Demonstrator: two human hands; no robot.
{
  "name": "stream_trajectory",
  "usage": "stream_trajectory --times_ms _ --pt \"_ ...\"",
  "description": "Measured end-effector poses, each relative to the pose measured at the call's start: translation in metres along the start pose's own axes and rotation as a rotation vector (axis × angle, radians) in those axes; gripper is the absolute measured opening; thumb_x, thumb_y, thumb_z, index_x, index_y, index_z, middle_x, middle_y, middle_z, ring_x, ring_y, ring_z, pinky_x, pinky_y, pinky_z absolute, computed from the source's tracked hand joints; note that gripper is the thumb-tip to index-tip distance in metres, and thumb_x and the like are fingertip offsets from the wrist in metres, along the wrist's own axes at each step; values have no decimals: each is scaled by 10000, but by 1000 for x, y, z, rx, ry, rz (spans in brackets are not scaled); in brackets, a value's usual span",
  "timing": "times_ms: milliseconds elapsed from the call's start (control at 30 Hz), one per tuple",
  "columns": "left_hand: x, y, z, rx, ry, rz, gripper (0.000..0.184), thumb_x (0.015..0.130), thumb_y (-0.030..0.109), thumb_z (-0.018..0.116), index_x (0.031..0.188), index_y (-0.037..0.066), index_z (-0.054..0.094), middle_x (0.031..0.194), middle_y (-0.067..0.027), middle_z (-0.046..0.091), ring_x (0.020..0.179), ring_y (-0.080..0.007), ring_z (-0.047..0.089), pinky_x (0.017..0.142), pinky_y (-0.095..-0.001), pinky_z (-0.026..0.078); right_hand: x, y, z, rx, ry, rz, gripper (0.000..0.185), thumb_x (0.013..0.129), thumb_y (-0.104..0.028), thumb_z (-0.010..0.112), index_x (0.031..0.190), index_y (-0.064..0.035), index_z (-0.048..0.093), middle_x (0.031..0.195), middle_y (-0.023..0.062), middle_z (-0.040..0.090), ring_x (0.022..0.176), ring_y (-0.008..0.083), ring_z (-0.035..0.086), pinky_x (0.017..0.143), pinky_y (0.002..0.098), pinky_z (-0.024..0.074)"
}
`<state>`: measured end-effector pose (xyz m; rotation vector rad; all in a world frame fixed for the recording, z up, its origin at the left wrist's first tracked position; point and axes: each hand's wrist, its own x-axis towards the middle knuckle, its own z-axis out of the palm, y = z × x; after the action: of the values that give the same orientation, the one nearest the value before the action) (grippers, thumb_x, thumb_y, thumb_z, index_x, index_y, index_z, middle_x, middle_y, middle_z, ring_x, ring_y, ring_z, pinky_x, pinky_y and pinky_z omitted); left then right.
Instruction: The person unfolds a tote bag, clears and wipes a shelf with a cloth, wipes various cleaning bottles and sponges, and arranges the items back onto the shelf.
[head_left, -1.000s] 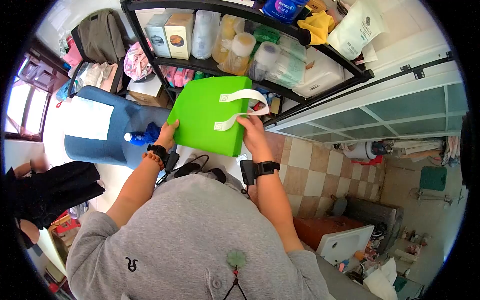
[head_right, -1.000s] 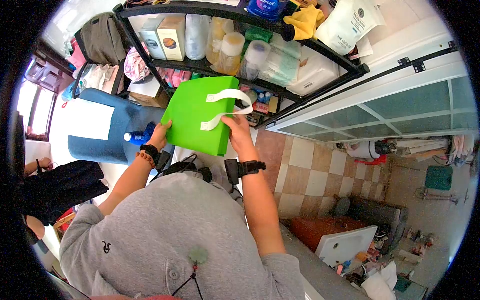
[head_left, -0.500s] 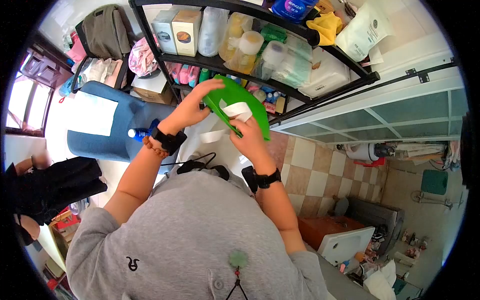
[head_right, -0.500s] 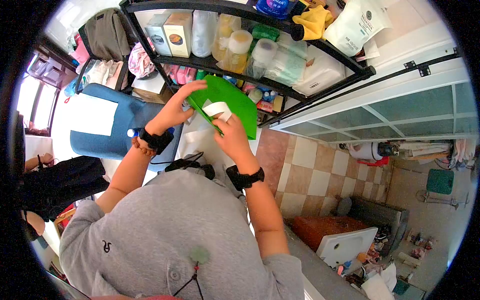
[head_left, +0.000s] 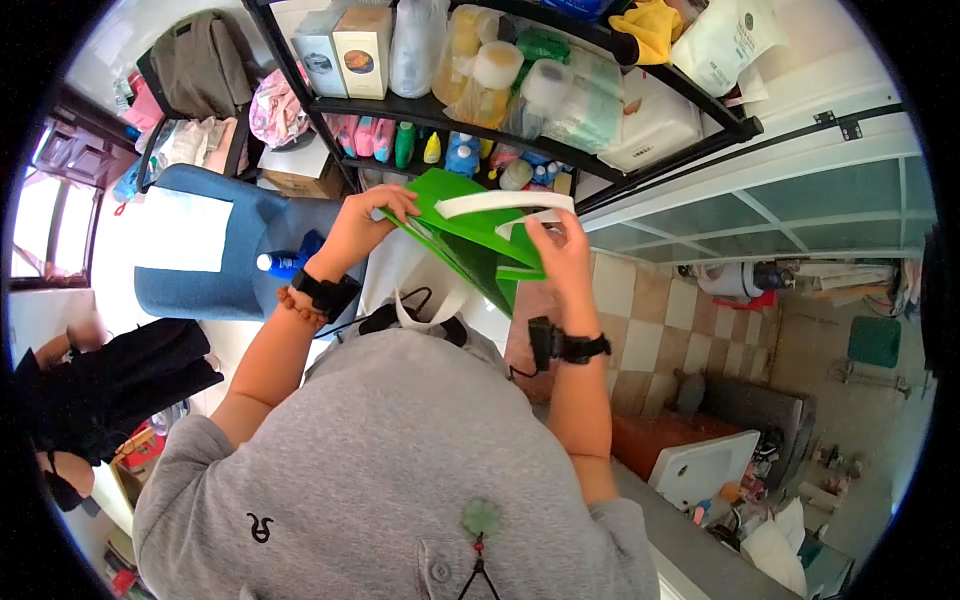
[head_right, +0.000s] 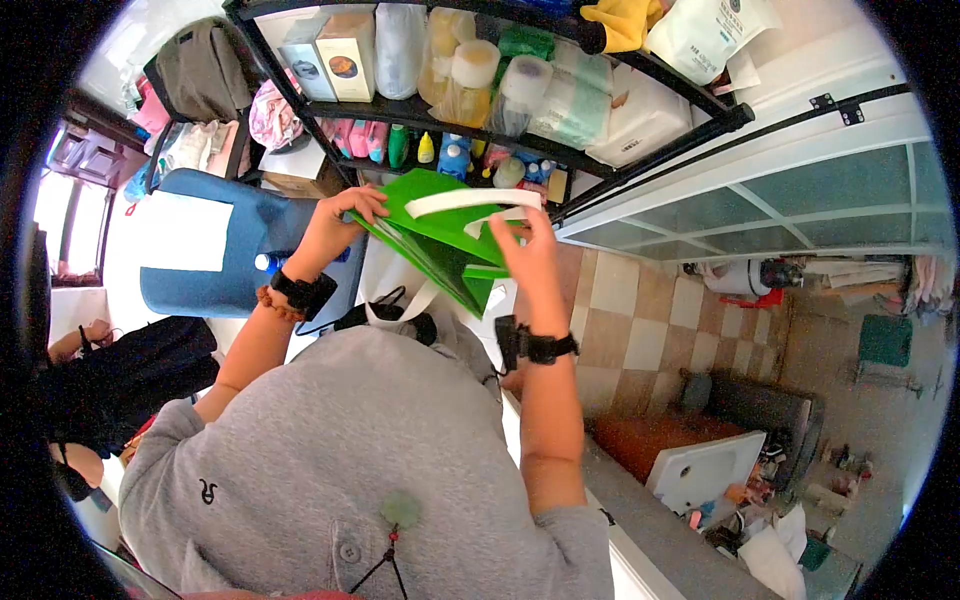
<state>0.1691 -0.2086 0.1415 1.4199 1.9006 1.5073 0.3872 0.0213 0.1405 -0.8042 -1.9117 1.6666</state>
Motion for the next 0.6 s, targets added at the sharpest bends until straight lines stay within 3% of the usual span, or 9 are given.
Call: stream_trajectory --times_ms 33,133,233,333,367,500,600 --pt "-2 -3 0 -73 9 -51 201 721 -148 637 794 23 560 979 -77 693 1042 -240 637 958 -357 474 4 -14 -10 -86 -105 122 363 904 -216 685 1184 6 622 1007 45 672 939 117 618 837 256 477" --pt "-6 -15 3 -271 51 -204 201 767 -143 628 841 29 555 983 -69 671 1014 -196 631 941 -324 481 11 1 -36 -179 -321 303 431 890 -172 684 1283 -33 574 1132 82 661 1052 153 603 906 285 467" --pt "-8 -21 4 -392 112 -338 195 808 -126 624 892 32 548 987 -61 653 999 -158 620 914 -306 492 -14 -15 -24 67 -421 52 748 776 -285 800 1396 -60 447 1303 124 567 1183 220 540 1002 322 429" --pt "-8 -20 5 -429 144 -416 190 819 -106 634 917 31 546 983 -56 650 983 -141 614 888 -301 502 -37 -29 -6 -362 -551 -146 936 678 -215 833 1465 -109 336 1417 161 454 1312 274 440 1077 376 361" --pt "-9 -22 7 -430 156 -428 188 819 -98 640 920 30 547 979 -56 650 972 -136 612 878 -297 504 -44 -40 -1 -495 -552 -42 1005 611 -252 879 1449 -81 353 1437 159 428 1336 287 405 1103 387 321" --pt "-14 -32 8 -272 166 -419 207 830 -41 663 990 32 554 981 -56 653 901 -122 604 815 -280 504 -57 -43 6 -322 -526 -72 1011 621 -313 884 1428 -21 348 1433 172 430 1352 281 386 1104 376 317" --pt "-16 -32 5 -31 122 -469 215 837 -9 679 1014 34 566 954 -42 658 893 -105 595 787 -263 488 -67 -54 11 -490 -428 -184 885 698 -280 845 1415 -43 384 1334 161 521 1241 280 501 1042 368 387"
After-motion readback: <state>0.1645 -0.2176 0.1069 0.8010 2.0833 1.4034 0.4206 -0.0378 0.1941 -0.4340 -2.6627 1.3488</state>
